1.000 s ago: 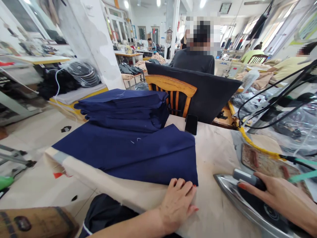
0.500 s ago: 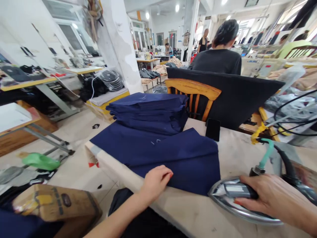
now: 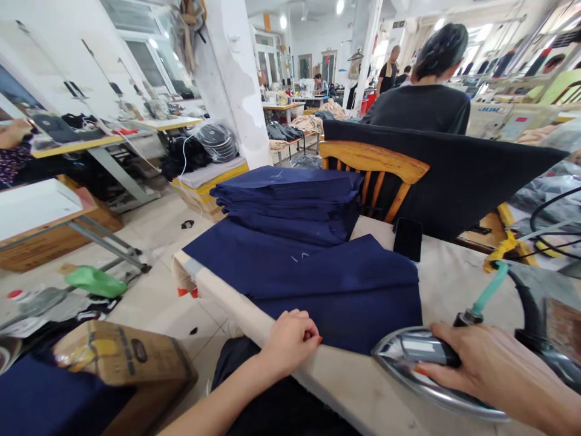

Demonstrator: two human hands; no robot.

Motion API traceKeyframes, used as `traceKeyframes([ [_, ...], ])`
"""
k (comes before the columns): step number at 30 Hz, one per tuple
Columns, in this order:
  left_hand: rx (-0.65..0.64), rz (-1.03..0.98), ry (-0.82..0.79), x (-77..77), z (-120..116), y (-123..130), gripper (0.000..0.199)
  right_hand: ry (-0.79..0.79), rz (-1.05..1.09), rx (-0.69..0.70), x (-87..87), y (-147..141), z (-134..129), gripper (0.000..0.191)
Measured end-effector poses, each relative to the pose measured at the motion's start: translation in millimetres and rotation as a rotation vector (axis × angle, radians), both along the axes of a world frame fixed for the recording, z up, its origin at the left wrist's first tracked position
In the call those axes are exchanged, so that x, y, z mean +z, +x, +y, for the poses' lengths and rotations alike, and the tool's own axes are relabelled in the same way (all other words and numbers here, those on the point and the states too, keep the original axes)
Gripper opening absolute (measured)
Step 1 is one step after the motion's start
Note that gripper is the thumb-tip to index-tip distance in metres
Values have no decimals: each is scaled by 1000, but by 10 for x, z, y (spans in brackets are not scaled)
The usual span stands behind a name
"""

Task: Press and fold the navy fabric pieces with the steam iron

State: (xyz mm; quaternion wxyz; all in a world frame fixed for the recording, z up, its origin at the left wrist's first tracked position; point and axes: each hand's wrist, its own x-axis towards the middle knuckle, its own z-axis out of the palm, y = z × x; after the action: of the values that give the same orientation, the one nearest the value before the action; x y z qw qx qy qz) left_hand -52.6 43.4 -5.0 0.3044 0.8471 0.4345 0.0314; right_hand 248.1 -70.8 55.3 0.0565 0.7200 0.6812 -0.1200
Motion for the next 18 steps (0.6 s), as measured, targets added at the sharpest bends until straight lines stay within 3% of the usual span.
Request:
traceKeyframes([
  [4, -36, 0, 88, -56, -38, -41, 9, 87, -82, 77, -8, -298, 123, 50],
  [12, -55, -143, 112, -97, 6, -234, 4, 76, -109, 188, 285, -1195, 507, 44],
  [18, 10, -446, 4, -42, 56, -471, 14, 71, -82, 219, 250, -1300, 576, 47],
])
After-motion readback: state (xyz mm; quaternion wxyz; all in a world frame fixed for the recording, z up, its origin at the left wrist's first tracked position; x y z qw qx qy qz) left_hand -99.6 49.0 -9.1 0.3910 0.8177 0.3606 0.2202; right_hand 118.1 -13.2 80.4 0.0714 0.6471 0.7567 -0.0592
